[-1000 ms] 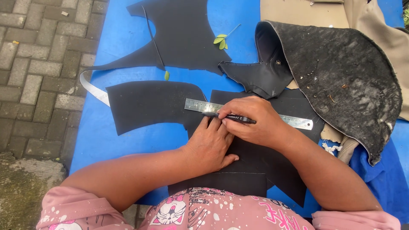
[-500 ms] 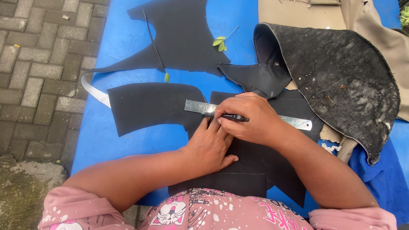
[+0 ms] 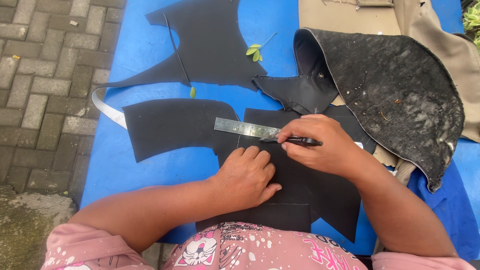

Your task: Marking patterns on leather scraps using a ruler and a pen

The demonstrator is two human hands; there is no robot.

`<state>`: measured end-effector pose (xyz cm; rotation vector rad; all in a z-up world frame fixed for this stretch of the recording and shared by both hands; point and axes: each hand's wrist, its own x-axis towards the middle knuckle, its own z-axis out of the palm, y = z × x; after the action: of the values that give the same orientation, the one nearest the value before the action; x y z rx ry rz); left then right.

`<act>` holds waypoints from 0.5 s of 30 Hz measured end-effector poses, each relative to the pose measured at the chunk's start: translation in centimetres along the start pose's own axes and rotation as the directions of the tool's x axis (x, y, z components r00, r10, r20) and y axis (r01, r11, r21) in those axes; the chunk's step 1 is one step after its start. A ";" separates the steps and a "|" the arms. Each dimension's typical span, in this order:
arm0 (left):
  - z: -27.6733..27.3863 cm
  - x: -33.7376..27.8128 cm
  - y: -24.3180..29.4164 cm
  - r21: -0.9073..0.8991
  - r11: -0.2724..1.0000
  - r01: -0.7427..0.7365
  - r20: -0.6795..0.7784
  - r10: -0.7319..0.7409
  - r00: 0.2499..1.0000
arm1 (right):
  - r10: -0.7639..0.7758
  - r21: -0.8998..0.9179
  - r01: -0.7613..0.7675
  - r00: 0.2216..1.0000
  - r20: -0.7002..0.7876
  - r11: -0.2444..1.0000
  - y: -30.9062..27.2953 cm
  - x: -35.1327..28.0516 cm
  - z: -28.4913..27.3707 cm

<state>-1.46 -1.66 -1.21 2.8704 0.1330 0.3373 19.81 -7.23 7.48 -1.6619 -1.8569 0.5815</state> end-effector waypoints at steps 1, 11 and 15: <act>0.3 0.1 -0.2 -0.003 1.000 0.004 -0.001 -0.004 1.000 | 0.000 0.001 0.000 1.000 0.005 1.000 -0.3 -0.2 -0.8; -2.8 1.2 -0.1 0.170 0.967 0.188 0.205 -0.221 0.953 | 0.063 0.343 -0.008 0.987 -0.151 0.939 0.9 5.0 3.5; -1.9 1.2 -0.5 0.190 0.965 0.178 0.201 -0.216 0.955 | 0.069 0.351 -0.028 0.992 -0.106 0.936 0.9 6.5 5.6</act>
<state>-0.76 -0.56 0.76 3.0023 0.4239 -0.0347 16.37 -0.35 3.61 -1.4739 -1.5290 0.7687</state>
